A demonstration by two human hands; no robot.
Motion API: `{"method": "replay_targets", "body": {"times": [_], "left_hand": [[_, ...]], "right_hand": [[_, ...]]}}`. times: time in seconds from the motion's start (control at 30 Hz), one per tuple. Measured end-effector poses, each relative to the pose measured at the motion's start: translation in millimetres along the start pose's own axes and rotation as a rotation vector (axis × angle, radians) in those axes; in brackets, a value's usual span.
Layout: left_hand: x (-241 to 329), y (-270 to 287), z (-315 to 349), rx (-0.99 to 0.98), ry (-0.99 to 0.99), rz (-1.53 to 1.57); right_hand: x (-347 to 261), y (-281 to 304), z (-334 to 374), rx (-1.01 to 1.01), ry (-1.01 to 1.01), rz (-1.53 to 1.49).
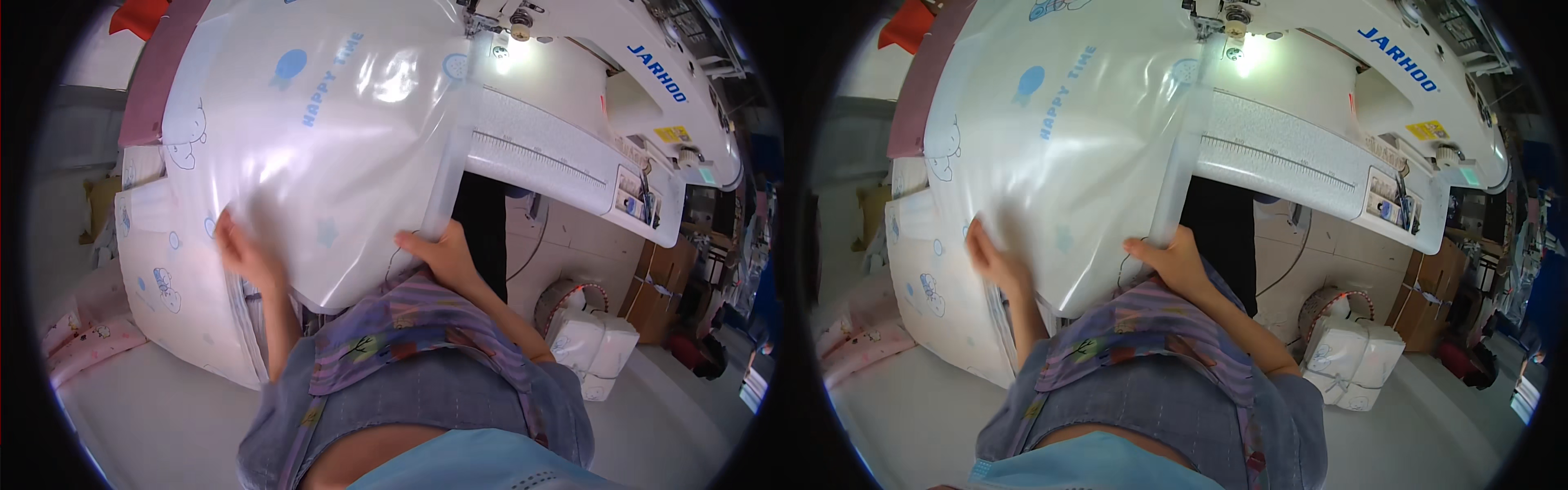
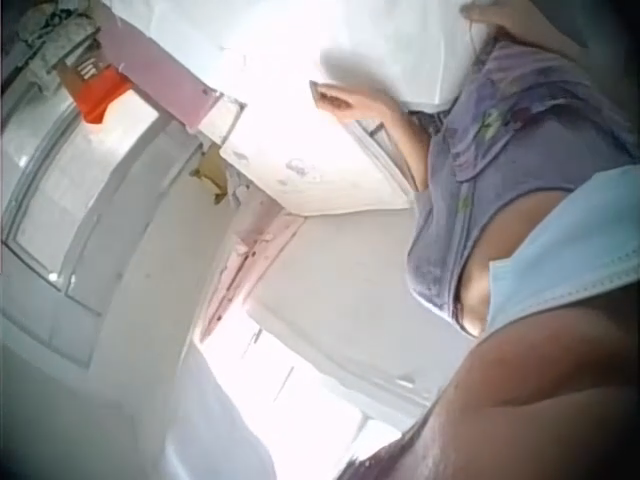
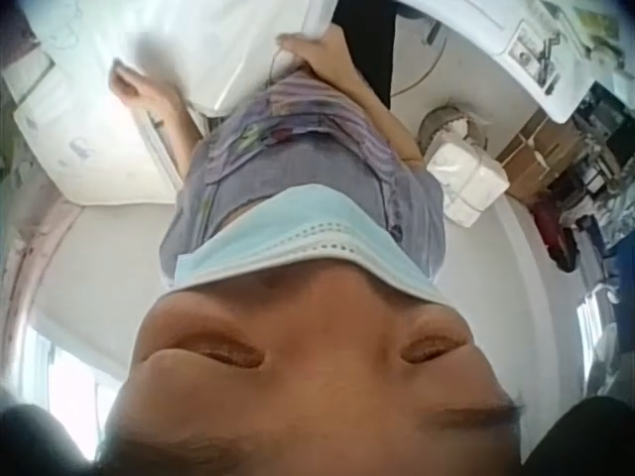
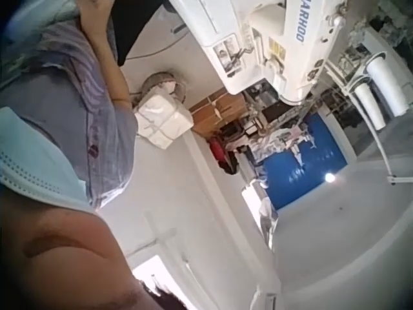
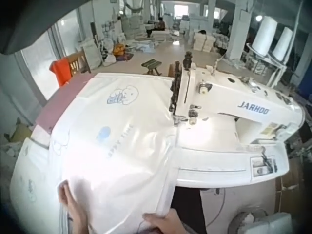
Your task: Sewing the edges of large printed plastic or fabric sheets using an industrial sewing machine.
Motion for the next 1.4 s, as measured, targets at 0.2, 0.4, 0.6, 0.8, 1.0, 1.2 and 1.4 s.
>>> {"method": "replay_targets", "body": {"times": [0.2, 0.4, 0.6, 0.8, 1.0, 1.2, 1.4], "left_hand": [[-177, 137, 2, -0.046, 0.669, 0.515], [-187, 135, -34, -0.157, 0.370, 0.461], [-71, 150, -73, -0.233, 0.495, 1.132], [-103, 181, -124, -0.163, 0.660, 0.656], [-88, 173, -106, -0.044, 0.510, 0.581], [-103, 156, -112, -0.055, 0.439, 0.517], [-105, 104, -130, -0.033, 0.394, 0.502]], "right_hand": [[-6, -2, 17, -0.108, -0.032, -0.212], [-5, -10, 24, -0.052, 0.026, -0.338], [-5, -14, 23, 0.010, 0.082, -0.102], [-1, -3, 31, -0.022, -0.006, 0.055], [8, 7, 30, -0.029, -0.057, 0.059], [-4, 8, 17, 0.040, -0.064, -0.036], [-2, 22, -16, 0.082, 0.031, -0.091]]}}
Point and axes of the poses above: each hand's wrist, its own z-axis away from the middle knuckle, its own y-axis out of the back of the hand, x = y × z, the point moved 3 cm from there along -z, towards the middle knuckle, and after that the axes turned 3 degrees about y, right-handed, at the moved point
